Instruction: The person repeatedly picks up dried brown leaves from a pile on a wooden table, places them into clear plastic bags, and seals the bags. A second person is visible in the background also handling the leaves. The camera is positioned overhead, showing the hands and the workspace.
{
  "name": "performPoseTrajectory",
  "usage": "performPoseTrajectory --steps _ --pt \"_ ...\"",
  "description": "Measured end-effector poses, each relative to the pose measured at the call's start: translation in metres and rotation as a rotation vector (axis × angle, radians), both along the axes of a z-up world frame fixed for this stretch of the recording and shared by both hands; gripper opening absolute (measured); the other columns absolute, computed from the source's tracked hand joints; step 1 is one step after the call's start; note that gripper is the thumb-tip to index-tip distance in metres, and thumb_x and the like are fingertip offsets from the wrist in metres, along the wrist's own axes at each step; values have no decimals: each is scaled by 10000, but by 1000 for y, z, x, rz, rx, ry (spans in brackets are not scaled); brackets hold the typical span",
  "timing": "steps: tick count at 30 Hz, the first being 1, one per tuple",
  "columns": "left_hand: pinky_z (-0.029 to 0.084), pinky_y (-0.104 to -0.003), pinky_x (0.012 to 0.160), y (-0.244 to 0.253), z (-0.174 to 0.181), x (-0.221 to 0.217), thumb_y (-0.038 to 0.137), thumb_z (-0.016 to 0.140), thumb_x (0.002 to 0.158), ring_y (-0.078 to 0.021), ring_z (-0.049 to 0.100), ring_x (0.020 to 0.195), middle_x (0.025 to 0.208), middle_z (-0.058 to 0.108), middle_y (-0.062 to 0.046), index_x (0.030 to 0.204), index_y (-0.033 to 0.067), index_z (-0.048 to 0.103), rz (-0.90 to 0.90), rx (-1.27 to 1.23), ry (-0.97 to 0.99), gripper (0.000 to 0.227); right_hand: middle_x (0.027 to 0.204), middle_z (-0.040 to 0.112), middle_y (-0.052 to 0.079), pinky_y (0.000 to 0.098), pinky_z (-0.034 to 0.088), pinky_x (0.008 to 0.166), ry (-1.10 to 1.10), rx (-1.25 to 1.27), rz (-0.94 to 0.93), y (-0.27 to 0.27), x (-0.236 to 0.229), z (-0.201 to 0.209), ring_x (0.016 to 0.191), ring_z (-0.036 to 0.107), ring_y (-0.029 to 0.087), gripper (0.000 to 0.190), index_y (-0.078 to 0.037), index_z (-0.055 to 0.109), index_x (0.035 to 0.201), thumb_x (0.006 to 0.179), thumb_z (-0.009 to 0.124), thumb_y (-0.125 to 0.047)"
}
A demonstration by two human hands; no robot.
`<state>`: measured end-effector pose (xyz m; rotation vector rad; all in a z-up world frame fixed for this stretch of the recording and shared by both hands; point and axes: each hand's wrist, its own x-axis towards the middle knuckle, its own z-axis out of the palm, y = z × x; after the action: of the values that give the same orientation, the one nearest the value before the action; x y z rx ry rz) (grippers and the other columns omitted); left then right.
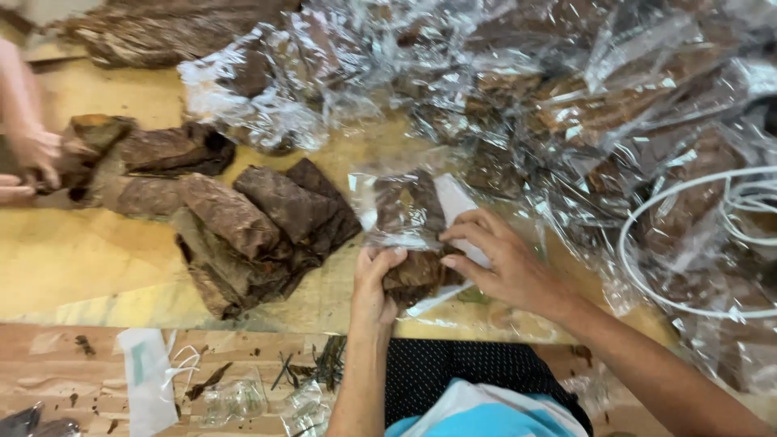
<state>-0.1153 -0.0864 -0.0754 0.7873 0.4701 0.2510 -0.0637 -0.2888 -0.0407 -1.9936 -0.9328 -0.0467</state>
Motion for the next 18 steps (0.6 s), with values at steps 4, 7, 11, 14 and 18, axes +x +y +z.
performPoseTrajectory --steps 4,7,11,14,18 --pt "625 -518 835 1 16 -8 -12 652 779 -459 705 1054 1267 630 -331 1423 -19 529 -150 -226 -250 656 1104 655 139 466 562 858 101 63 -1 2 4 6 941 717 347 210 -76 723 1086 904 769 -170" --pt "605 -568 955 2 -1 -21 -56 790 679 -468 650 1156 1427 467 -389 1643 81 182 -309 -273 -399 1149 1059 610 124 444 549 857 141 100 37 4 4 8 921 674 313 126 -60 706 1006 930 741 -154" --pt "666 -487 707 3 17 -22 -165 777 700 -378 748 869 1002 685 -250 1264 16 589 -298 -255 -338 621 1046 614 97 416 548 855 107 132 47 5 2 3 919 680 279 121 -79 722 994 924 758 -171" --pt "664 -394 720 3 -25 -11 -142 704 784 -350 760 884 1127 700 -224 1350 20 605 -80 -246 -324 597 897 653 107 422 556 786 10 91 88 6 -12 17 840 710 325 60 -52 710 950 936 719 -110" --pt "638 -372 808 -10 -5 -11 -193 672 785 -303 712 951 1189 689 -195 1376 4 577 15 -288 -355 630 855 661 70 401 479 746 -202 15 154 16 -33 40 794 639 241 97 -75 695 953 972 664 -165"
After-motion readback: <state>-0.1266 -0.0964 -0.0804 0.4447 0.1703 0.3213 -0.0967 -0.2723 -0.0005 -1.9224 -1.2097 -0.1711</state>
